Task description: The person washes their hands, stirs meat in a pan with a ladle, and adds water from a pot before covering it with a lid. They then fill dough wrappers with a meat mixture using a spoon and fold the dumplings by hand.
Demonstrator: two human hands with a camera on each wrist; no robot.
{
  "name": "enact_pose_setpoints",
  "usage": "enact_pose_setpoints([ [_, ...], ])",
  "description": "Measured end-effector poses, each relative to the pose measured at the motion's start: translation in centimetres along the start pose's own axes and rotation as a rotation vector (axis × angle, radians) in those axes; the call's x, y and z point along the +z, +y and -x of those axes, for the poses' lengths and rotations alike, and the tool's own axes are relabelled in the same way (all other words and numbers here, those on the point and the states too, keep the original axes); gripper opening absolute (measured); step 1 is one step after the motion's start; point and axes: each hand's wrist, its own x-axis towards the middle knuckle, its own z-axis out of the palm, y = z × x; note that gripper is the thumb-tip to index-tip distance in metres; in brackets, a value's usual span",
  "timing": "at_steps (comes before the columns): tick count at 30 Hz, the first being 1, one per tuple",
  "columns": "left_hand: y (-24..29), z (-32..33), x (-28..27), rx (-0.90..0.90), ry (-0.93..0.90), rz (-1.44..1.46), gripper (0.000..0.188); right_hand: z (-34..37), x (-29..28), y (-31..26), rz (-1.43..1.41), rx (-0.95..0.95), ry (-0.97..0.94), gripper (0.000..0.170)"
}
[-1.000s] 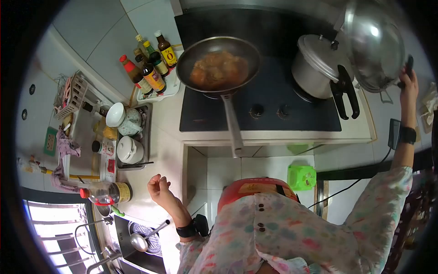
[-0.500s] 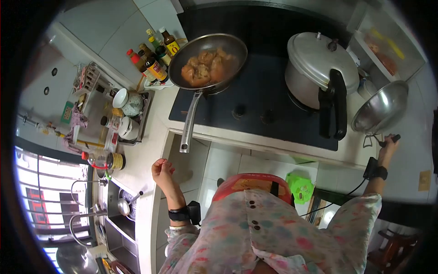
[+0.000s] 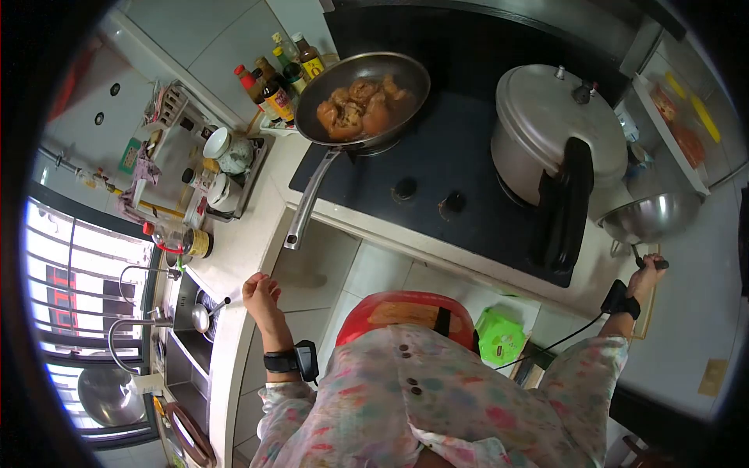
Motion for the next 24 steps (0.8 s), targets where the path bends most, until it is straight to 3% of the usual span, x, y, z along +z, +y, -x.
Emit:
enact_pose_setpoints([
  [9, -0.4, 0.4, 0.5, -0.035, 0.012, 0.013, 0.013, -2.9, -0.1, 3.1, 0.049, 0.056, 0.075, 0.022],
  [12, -0.7, 0.1, 0.8, -0.038, 0.018, 0.017, 0.014, -3.2, -1.4, 3.8, 0.152, 0.043, 0.018, 0.021],
  [15, -1.0, -0.4, 0.8, -0.023, 0.028, 0.017, 0.017, -1.1, 0.3, 1.3, 0.190, 0.097, 0.073, 0.028],
  [18, -2.3, -2.3, -0.2, -0.023, 0.082, 0.009, 0.022, -2.7, -2.8, 2.1, 0.335, 0.085, -0.037, 0.035],
  [19, -2.8, -2.7, -0.7, 0.004, 0.114, 0.027, 0.021, -0.3, -0.2, -0.9, 0.371, 0.134, -0.012, 0.035],
  [20, -2.9, -2.9, -1.0, -0.012, 0.161, -0.007, 0.023, -3.5, -4.2, 2.3, 0.408, 0.190, -0.122, 0.037],
  [21, -2.9, -3.2, -1.5, -0.014, 0.165, 0.026, 0.027, 0.1, 0.5, -1.6, 0.484, 0.292, -0.006, 0.048],
  [22, -3.6, -3.9, -2.3, 0.001, 0.184, 0.049, 0.030, -3.1, -3.3, 1.1, 0.460, 0.224, -0.158, 0.045],
  [23, -3.9, -4.6, -2.9, -0.039, 0.259, 0.008, 0.033, 2.0, 3.2, -3.9, 0.575, 0.271, 0.052, 0.049],
  [24, -4.2, -5.2, -3.8, -0.062, 0.307, 0.063, 0.037, -0.5, -0.1, -0.3, 0.523, 0.097, 0.251, 0.054],
])
